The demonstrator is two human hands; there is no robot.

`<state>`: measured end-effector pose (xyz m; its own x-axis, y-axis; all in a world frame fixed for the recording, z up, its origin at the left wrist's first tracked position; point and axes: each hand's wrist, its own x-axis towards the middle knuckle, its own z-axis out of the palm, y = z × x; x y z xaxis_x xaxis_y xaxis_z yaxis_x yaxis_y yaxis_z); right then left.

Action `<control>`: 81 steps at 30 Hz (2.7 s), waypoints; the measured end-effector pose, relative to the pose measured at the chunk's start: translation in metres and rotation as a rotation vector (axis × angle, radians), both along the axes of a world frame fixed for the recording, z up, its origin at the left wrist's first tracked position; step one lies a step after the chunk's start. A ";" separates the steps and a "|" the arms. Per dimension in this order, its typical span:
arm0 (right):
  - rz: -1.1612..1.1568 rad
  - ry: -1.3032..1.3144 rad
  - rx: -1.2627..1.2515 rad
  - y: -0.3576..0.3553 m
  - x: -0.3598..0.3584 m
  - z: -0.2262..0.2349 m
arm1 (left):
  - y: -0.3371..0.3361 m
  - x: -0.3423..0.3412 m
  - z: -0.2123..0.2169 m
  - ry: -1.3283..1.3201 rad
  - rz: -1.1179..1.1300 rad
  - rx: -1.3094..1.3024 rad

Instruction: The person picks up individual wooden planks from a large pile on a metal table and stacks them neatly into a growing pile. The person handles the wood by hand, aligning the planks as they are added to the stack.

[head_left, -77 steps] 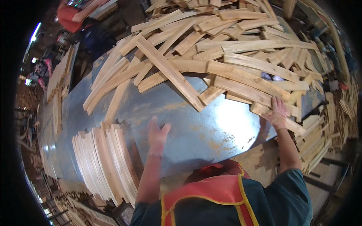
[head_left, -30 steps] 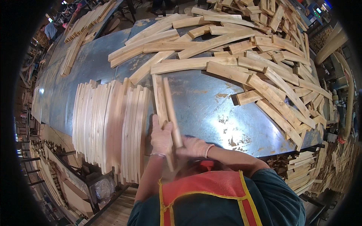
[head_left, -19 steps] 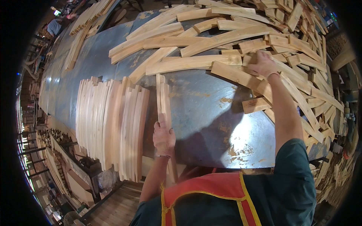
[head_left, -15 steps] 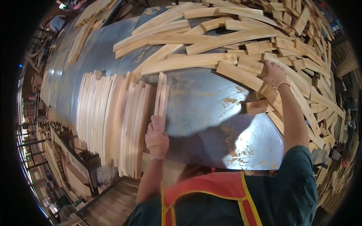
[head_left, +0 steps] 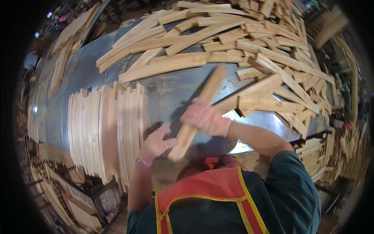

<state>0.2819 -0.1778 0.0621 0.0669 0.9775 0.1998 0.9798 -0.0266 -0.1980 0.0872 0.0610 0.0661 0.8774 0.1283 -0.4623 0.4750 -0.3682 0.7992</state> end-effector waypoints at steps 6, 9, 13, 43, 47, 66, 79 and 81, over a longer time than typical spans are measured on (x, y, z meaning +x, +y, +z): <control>-0.420 0.402 0.254 -0.039 -0.059 0.006 | -0.014 -0.054 -0.022 -0.180 0.103 0.152; -1.050 0.943 0.427 -0.123 -0.050 -0.013 | -0.007 -0.105 -0.045 -0.202 0.033 0.708; -1.689 1.653 0.919 -0.239 -0.015 -0.054 | 0.005 -0.135 -0.068 -0.253 0.083 1.263; -0.980 1.450 -0.113 0.018 -0.113 -0.091 | -0.061 -0.146 -0.043 0.216 0.154 0.543; -0.613 1.159 -0.402 0.117 -0.139 -0.072 | -0.054 -0.157 -0.054 -0.144 0.073 1.051; -0.328 0.133 -0.341 -0.131 0.092 0.003 | -0.150 0.049 -0.049 -0.312 -0.358 0.805; -1.064 0.087 -0.600 -0.288 0.266 -0.008 | -0.128 0.034 -0.050 0.036 -0.115 0.114; -1.007 0.444 -0.508 -0.254 0.251 0.000 | -0.118 0.003 -0.038 0.159 0.180 -0.463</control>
<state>0.5330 -0.4314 0.0619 0.8077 0.4089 -0.4248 0.3254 -0.9099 -0.2571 0.0897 -0.0572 0.0283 0.7746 0.0209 -0.6321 0.6270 0.1058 0.7718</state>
